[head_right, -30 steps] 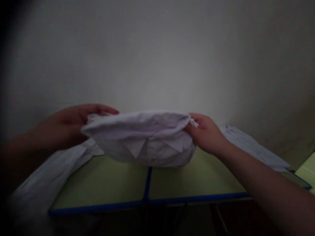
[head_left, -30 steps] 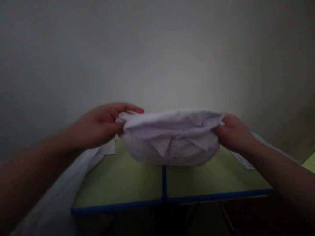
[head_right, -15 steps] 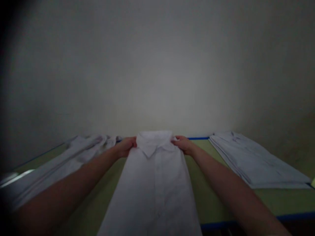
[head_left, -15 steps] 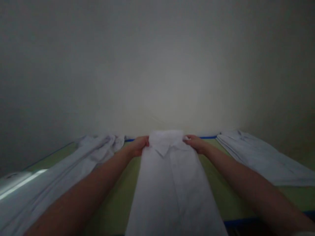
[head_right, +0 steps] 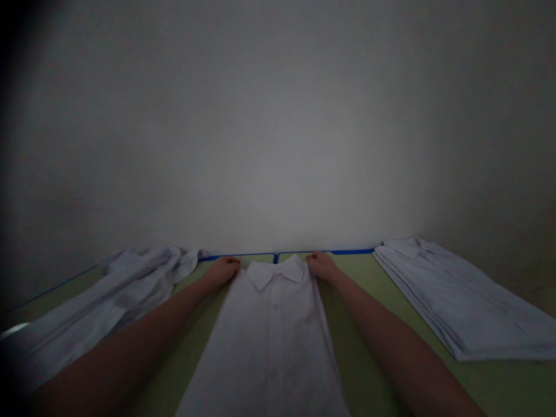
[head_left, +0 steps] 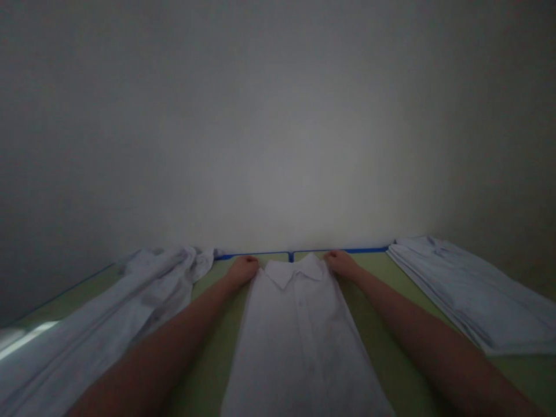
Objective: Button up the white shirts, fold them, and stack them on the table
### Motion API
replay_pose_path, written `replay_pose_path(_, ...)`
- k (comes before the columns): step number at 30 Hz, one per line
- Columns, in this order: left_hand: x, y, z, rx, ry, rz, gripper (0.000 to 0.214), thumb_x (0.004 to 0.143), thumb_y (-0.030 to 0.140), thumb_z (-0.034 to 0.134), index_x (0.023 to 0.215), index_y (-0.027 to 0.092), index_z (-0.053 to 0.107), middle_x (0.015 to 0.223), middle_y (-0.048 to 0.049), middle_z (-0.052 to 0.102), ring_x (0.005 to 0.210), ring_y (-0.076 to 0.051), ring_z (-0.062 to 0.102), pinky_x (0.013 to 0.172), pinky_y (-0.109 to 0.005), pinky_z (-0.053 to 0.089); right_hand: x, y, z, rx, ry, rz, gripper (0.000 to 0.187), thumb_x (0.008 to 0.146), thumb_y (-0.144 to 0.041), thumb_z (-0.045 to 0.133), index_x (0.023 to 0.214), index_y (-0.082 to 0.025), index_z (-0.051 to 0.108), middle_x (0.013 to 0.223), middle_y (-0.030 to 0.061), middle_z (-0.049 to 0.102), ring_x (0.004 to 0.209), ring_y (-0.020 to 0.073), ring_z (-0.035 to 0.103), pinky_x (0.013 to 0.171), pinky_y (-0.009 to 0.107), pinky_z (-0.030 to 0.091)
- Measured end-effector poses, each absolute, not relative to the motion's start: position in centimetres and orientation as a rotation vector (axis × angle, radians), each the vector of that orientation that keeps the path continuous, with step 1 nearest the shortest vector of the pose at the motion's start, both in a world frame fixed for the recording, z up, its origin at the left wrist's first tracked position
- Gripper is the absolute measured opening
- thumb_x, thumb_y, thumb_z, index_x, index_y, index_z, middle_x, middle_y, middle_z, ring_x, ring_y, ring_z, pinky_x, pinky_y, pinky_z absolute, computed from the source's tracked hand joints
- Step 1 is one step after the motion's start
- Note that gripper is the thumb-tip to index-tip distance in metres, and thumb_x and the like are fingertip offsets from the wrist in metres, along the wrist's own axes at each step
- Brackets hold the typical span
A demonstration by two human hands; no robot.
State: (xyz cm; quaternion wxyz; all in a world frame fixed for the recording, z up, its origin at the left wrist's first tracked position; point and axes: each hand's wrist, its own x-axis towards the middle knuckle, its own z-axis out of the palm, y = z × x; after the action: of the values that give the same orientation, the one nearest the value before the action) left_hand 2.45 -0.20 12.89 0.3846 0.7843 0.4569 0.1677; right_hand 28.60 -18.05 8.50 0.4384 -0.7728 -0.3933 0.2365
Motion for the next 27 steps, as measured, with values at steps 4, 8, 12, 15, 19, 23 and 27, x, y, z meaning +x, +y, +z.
replay_pose_path(4,1.5,-0.8,12.9,2.248,1.259,0.284,0.031,0.071,0.042,0.053,0.056,0.015,0.059,0.057,-0.0108,0.062,0.07,-0.025,0.062,0.063,-0.029,0.043,28.8,-19.3,8.5,-2.047,-1.007,0.681,0.032,0.074,-0.037,0.053,0.055,-0.012,0.057,0.05,0.0031,0.053,0.046,0.0097,0.047,0.044,0.019,0.031)
replay_pose_path(8,2.1,-1.6,12.1,2.423,1.288,0.156,0.045,0.075,0.05,0.045,0.053,0.014,0.061,0.057,-0.0153,0.063,0.066,-0.026,0.063,0.063,-0.031,0.042,27.9,-19.2,8.8,-2.099,-1.029,0.756,0.028,0.07,-0.036,0.058,0.055,-0.013,0.054,0.041,-0.0003,0.045,0.036,0.0078,0.039,0.038,0.02,0.026)
replay_pose_path(12,2.7,-1.6,11.9,2.552,1.317,0.191,0.046,0.081,0.047,0.038,0.07,0.012,0.066,0.081,-0.0185,0.068,0.083,-0.026,0.063,0.069,-0.029,0.042,27.5,-18.5,9.1,-2.129,-1.035,0.658,0.017,0.07,-0.028,0.059,0.065,-0.012,0.057,0.048,0.0003,0.05,0.041,0.0082,0.044,0.041,0.019,0.03)
replay_pose_path(15,2.5,-1.4,11.9,2.589,1.345,0.209,0.055,0.083,0.053,0.03,0.076,0.012,0.066,0.085,-0.0184,0.067,0.084,-0.026,0.063,0.07,-0.03,0.042,27.4,-18.3,9.0,-2.159,-1.041,0.525,0.016,0.071,-0.027,0.058,0.074,-0.012,0.059,0.064,0.0044,0.059,0.055,0.0113,0.054,0.05,0.02,0.036)
replay_pose_path(19,1.9,-1.6,11.8,2.613,1.364,0.232,0.051,0.082,0.053,0.034,0.08,0.012,0.064,0.089,-0.0199,0.066,0.088,-0.027,0.062,0.075,-0.032,0.043,26.6,-18.1,8.5,-2.203,-1.057,0.326,0.021,0.07,-0.029,0.06,0.084,-0.013,0.06,0.087,0.0096,0.063,0.085,0.0193,0.058,0.071,0.025,0.041)
replay_pose_path(23,1.1,-1.9,12.2,2.601,1.399,0.258,0.053,0.078,0.06,0.04,0.084,0.012,0.062,0.094,-0.0216,0.065,0.095,-0.031,0.06,0.081,-0.037,0.042,26.2,-18.6,8.2,-2.199,-1.067,0.219,0.037,0.073,-0.035,0.06,0.102,-0.013,0.056,0.111,0.0166,0.057,0.108,0.0256,0.049,0.089,0.032,0.035)
replay_pose_path(27,0.5,-2.1,13.3,2.386,1.381,0.108,0.062,0.067,0.072,0.045,0.067,0.011,0.061,0.072,-0.0199,0.065,0.07,-0.031,0.064,0.064,-0.037,0.048,27.4,-18.9,8.7,-2.198,-0.988,0.346,0.055,0.064,-0.052,0.066,0.098,-0.009,0.058,0.112,0.024,0.054,0.111,0.0328,0.047,0.085,0.036,0.039)
